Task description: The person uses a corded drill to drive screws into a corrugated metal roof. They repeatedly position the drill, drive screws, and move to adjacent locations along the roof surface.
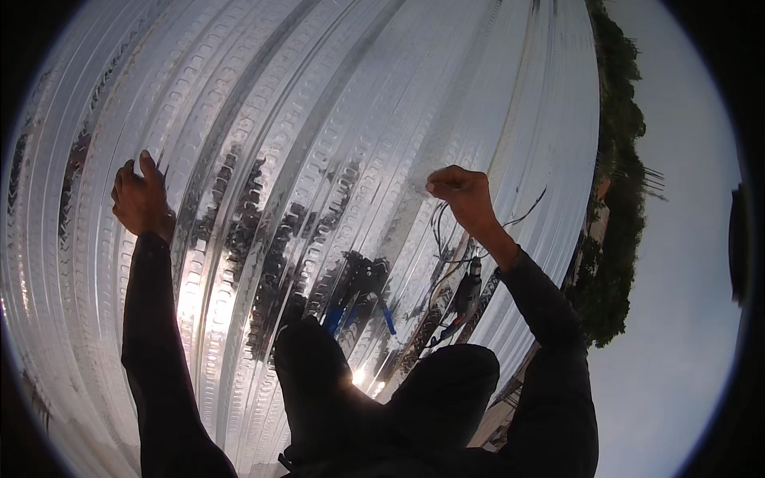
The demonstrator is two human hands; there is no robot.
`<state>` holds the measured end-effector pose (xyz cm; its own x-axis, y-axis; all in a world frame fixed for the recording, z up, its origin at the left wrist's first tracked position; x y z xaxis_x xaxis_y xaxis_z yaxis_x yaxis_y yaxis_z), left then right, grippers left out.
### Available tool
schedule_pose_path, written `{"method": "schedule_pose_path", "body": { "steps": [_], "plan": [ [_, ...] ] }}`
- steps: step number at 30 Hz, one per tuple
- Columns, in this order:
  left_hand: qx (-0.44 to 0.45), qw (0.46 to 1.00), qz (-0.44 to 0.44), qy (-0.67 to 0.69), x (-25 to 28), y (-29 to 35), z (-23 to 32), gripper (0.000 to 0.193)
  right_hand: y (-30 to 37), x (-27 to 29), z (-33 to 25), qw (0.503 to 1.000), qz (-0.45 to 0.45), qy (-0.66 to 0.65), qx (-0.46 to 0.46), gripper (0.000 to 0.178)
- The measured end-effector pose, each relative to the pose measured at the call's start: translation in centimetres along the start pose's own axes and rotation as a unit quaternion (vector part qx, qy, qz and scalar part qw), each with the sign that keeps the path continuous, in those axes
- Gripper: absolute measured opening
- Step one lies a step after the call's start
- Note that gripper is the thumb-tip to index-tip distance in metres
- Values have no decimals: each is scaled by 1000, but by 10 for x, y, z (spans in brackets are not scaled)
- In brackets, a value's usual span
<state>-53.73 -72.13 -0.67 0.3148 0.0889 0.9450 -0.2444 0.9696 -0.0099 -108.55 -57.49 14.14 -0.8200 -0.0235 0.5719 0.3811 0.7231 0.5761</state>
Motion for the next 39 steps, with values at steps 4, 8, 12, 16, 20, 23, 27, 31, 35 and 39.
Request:
{"method": "schedule_pose_path", "body": {
  "steps": [4,8,12,16,20,23,27,31,35,39],
  "plan": [
    [25,998,-58,4,-12,2,-13,76,32,-41,129,985,-107,-125,-54,19],
    [-82,996,20,17,-18,14,-19,74,12,-49,211,998,0,-42,42,15],
    [-188,970,94,-121,-25,69,-44,71,25,-59,221,946,196,178,187,18],
    [-225,962,58,-142,-30,147,-80,70,28,-77,210,955,192,110,198,26],
    [-164,972,-50,162,-29,184,-86,71,-6,-78,175,920,222,196,257,32],
    [-166,960,-62,216,-38,338,19,61,-37,-72,194,895,197,325,233,32],
    [-194,979,55,29,-12,382,58,53,-53,-100,188,851,155,423,271,30],
    [-173,980,18,94,-6,376,54,49,-51,-109,191,866,154,362,309,18],
    [-161,984,4,76,-4,377,62,48,-33,-116,196,779,235,443,376,10],
    [-165,984,17,67,0,382,70,50,1,-131,184,692,236,550,404,5]
  ]
}}
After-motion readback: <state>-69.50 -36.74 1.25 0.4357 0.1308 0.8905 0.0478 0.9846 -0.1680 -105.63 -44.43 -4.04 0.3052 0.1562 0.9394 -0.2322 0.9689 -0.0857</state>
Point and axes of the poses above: each hand's wrist, its own y-axis away from the middle knuckle, its own x-axis out of the back of the hand, z = x × y, the point moved 9 cm from there along -y, towards the middle knuckle, and after that the axes turned 11 degrees about -x, right-handed, at the moved point
